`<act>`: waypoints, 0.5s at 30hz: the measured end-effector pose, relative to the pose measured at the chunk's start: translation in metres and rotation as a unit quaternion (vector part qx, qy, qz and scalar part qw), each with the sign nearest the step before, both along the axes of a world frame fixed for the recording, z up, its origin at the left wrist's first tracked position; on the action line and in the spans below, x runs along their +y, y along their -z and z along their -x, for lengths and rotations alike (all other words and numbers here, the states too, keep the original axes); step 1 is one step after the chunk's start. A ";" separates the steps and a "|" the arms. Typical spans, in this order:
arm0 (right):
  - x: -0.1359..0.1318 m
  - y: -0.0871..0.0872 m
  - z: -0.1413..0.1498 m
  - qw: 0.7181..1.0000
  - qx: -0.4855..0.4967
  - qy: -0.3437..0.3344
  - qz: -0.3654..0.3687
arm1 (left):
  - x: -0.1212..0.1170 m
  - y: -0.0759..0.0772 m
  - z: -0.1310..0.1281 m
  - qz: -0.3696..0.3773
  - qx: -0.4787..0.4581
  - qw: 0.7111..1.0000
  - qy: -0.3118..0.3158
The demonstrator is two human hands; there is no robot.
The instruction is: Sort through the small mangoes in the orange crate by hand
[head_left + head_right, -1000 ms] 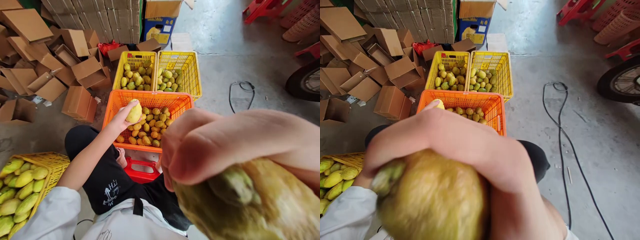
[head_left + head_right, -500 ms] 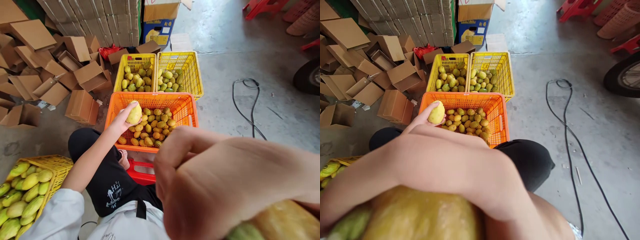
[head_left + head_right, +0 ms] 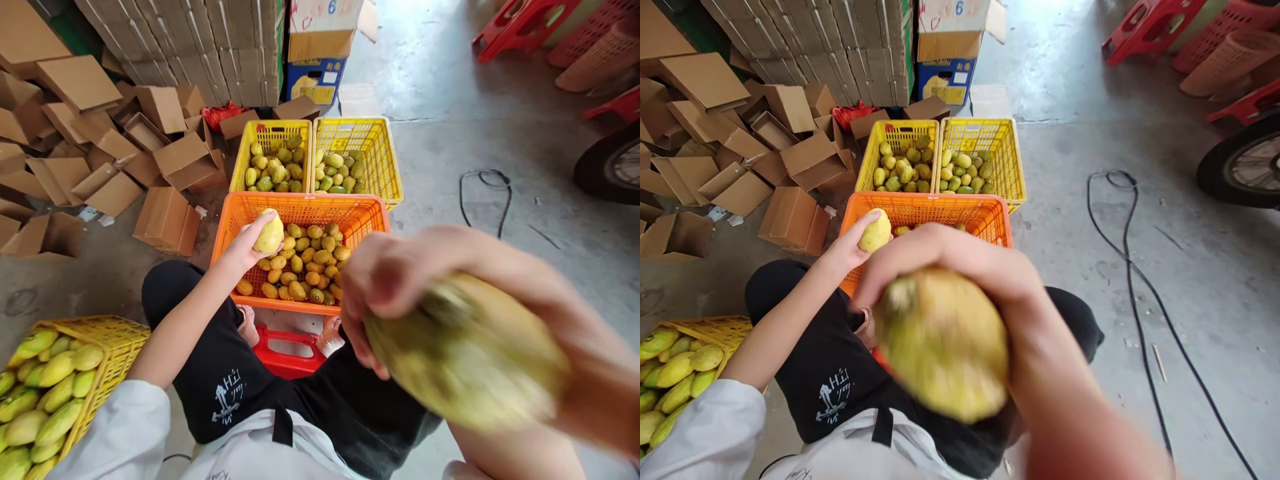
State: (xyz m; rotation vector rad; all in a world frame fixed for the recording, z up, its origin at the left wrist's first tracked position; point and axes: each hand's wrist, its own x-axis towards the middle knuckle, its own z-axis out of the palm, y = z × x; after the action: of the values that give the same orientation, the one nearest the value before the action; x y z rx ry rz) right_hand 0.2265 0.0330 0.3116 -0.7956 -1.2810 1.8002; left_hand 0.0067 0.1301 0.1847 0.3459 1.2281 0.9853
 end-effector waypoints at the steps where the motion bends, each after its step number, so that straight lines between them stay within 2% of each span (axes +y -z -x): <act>1: 0.019 0.004 0.007 0.997 0.058 0.046 -0.013 | 0.000 0.001 0.001 -0.004 -0.006 1.000 0.003; 2: 0.035 0.012 0.011 0.998 0.064 0.022 0.016 | 0.000 0.001 0.001 -0.006 -0.007 1.000 0.000; 5: 0.073 0.059 0.015 0.988 0.047 0.098 0.112 | 0.000 0.001 0.001 -0.005 -0.015 0.999 -0.030; 8: 0.099 0.101 0.013 0.970 0.042 0.153 0.184 | 0.000 0.000 0.000 -0.014 -0.025 0.998 -0.063; 11: 0.112 0.121 0.014 0.953 0.069 0.204 0.212 | 0.000 -0.001 -0.001 -0.010 -0.018 0.997 -0.077; 15: 0.112 0.130 0.016 0.930 0.123 0.234 0.255 | 0.001 -0.002 -0.001 0.005 -0.029 0.993 -0.116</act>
State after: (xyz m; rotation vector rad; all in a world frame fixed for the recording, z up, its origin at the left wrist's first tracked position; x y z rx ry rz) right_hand 0.2102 0.1455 0.1815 -1.0129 -0.4020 1.7692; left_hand 0.0077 0.1306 0.1865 0.1668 1.2376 1.1811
